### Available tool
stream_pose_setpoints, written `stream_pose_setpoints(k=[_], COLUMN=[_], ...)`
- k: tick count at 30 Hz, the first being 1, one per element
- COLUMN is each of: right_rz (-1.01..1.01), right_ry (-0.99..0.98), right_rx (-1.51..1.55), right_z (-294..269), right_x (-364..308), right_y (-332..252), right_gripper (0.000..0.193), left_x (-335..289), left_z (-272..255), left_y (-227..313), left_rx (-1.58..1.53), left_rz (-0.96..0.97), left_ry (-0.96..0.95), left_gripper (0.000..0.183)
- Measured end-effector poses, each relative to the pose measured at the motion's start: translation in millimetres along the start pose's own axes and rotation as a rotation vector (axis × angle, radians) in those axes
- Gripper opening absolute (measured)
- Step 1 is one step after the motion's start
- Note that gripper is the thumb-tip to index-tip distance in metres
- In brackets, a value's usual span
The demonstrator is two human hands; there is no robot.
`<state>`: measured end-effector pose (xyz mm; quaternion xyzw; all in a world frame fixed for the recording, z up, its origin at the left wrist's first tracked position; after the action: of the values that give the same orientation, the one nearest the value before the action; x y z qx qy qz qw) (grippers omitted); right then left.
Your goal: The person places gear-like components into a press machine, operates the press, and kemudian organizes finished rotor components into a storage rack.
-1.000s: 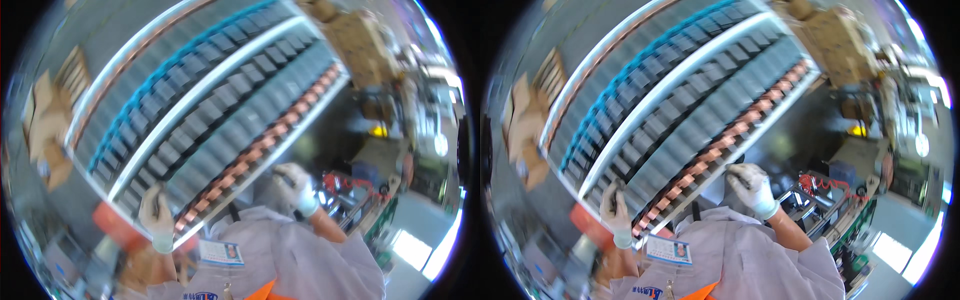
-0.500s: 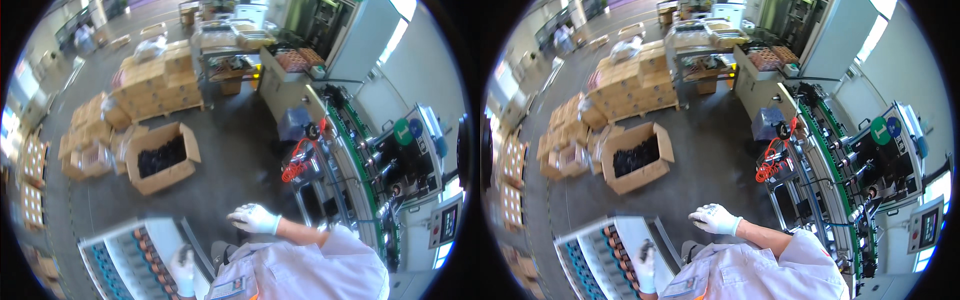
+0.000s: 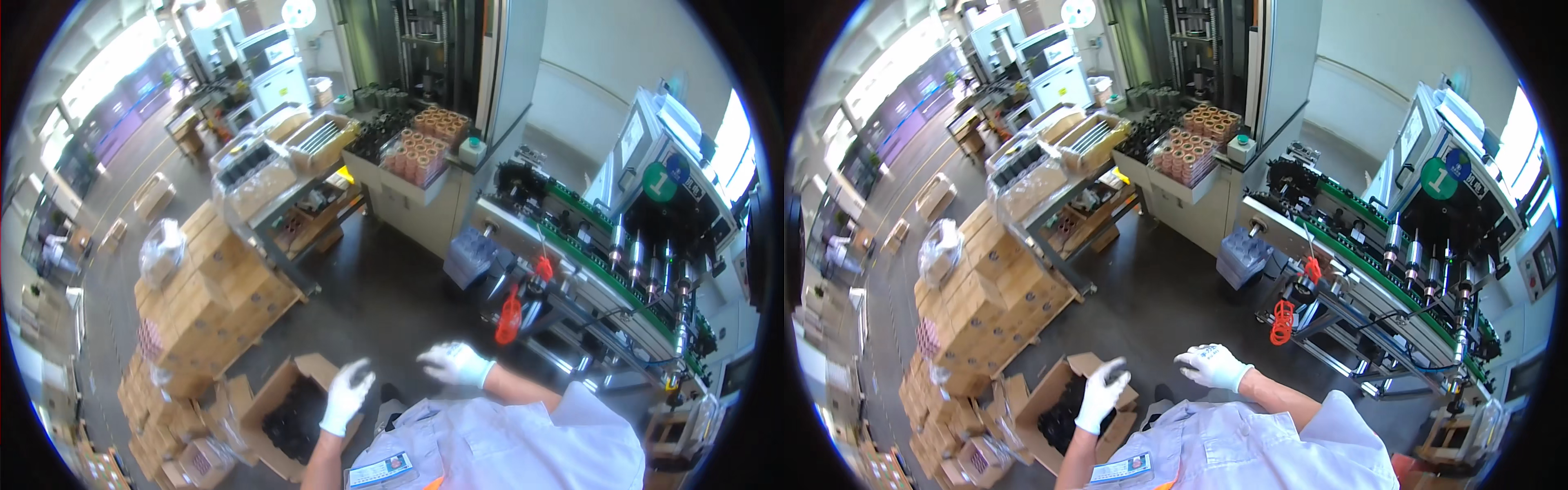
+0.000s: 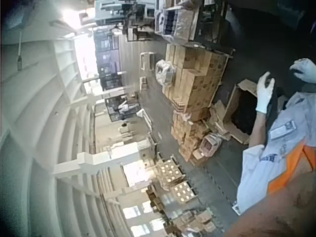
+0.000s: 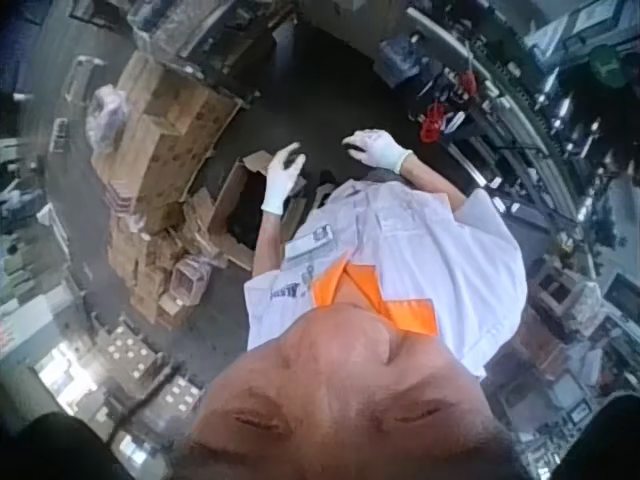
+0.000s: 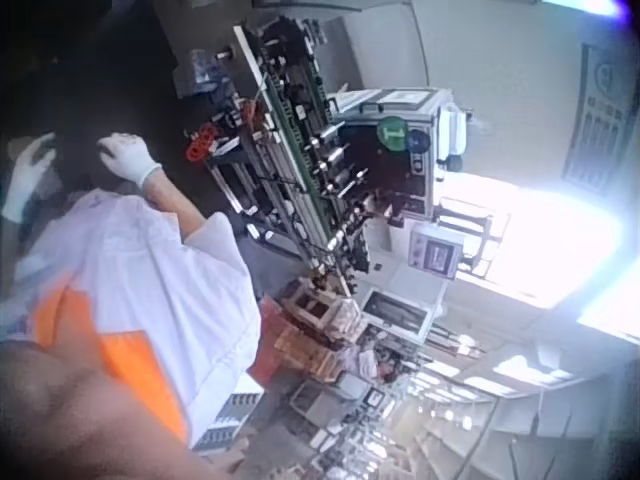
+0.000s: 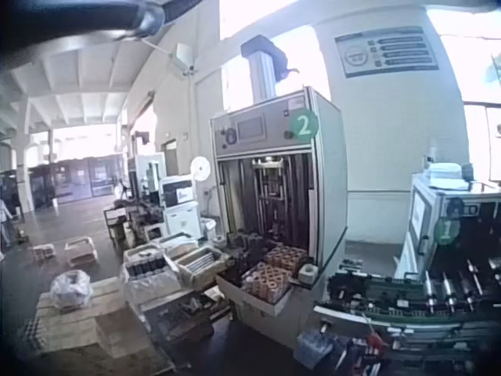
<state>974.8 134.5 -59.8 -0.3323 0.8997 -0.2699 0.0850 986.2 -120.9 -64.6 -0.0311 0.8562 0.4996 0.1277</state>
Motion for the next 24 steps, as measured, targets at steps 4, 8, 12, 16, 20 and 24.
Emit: stream_pose_setpoints(k=[4,8,12,16,20,24], right_rz=[0.193,0.382,0.434,0.5,0.58,0.716], right_ry=[0.116,0.175,0.267,0.397,0.455,0.557], right_rx=[0.189,0.187,0.23,0.226,0.267,0.247], right_z=[-22,-32,-53,-98,-139,-178], right_x=[51,93,153,205,229,231], right_y=[30,82,145,211,256,285], right_gripper=[0.032,0.032,0.03,0.03,0.03,0.029], left_x=[160,314,448,542,610,644], left_z=[-40,-33,-9,28,55,62], left_y=[61,149,215,270,267,269], left_rx=[0.123,0.275,0.467,0.71,0.886,0.853], left_rz=[0.289,0.486,0.794,0.955,1.051,1.019], left_ry=[-0.087,-0.127,0.043,0.058,-0.156,-0.519], left_gripper=[0.04,0.04,0.035,0.024,0.023,0.024])
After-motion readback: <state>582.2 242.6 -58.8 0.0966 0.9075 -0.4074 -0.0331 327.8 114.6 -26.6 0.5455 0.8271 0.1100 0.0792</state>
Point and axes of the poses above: each hand's wrist, its own x-axis towards the middle knuckle, its own z-axis out of the palm, y = z × x, the point moved 6 cm from there along x, towards the middle knuckle, and after that the axes turned 6 degrees about -z, right-handed, at the moved point
